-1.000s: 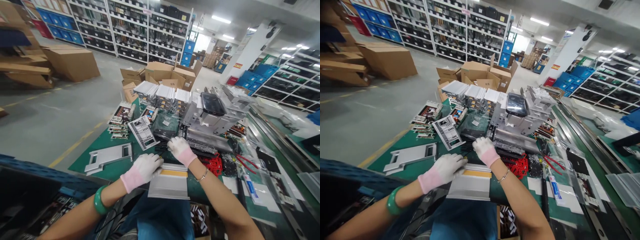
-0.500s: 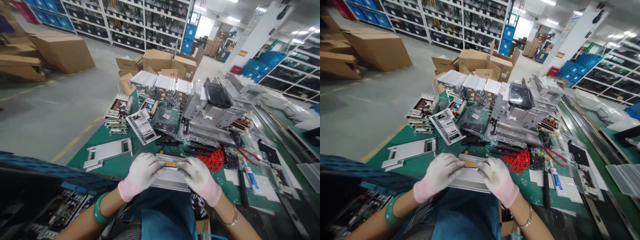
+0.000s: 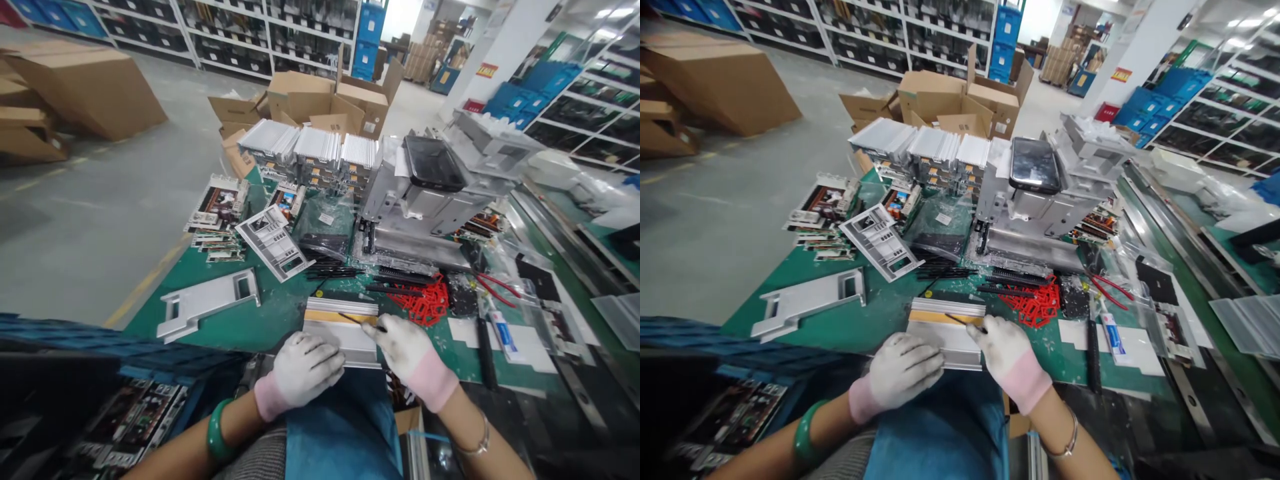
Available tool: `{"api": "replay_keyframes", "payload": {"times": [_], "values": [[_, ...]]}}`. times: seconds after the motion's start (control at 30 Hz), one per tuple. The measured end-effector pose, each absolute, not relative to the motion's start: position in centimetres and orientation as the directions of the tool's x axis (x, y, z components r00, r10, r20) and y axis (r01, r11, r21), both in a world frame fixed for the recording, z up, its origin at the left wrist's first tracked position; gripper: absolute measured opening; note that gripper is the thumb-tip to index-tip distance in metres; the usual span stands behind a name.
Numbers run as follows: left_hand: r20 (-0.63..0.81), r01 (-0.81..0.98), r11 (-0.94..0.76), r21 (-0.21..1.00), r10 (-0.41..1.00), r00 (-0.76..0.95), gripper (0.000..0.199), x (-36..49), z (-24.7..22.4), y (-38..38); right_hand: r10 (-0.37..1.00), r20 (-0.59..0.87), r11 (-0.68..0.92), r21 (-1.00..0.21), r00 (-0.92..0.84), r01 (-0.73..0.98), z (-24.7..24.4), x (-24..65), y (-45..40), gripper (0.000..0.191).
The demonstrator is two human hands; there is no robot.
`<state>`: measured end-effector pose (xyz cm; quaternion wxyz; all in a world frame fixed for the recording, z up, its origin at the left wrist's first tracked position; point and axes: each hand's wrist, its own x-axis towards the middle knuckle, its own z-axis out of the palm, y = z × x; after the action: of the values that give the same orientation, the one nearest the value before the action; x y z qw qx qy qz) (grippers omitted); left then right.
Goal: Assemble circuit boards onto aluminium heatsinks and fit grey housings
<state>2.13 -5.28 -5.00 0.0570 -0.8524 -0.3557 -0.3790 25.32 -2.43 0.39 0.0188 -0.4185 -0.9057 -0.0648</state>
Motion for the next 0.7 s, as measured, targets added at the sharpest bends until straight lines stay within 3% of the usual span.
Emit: {"api": "replay_keyframes", "payload": {"times": [0.13, 0.3, 0.7], "values": [[0.710, 0.639, -0.747, 0.182, 0.550, 0.441, 0.012, 2.3, -4.7, -5.1, 0.767, -0.015, 0.636, 0.144, -0.641, 0.758, 0.9, 24.0, -1.9, 0.025], [0.713, 0.638, -0.748, 0.184, 0.548, 0.437, 0.016, 2.4, -4.6, -5.3, 0.753, -0.134, 0.655, 0.064, -0.644, 0.753, 2.3, 22.7, -1.1, 0.020], [0.706, 0.630, -0.757, 0.175, 0.542, 0.456, 0.009, 2.2, -4.7, -5.1, 0.832, -0.252, 0.506, -0.017, -0.494, 0.862, 3.1, 20.9, -0.9, 0.030]]}}
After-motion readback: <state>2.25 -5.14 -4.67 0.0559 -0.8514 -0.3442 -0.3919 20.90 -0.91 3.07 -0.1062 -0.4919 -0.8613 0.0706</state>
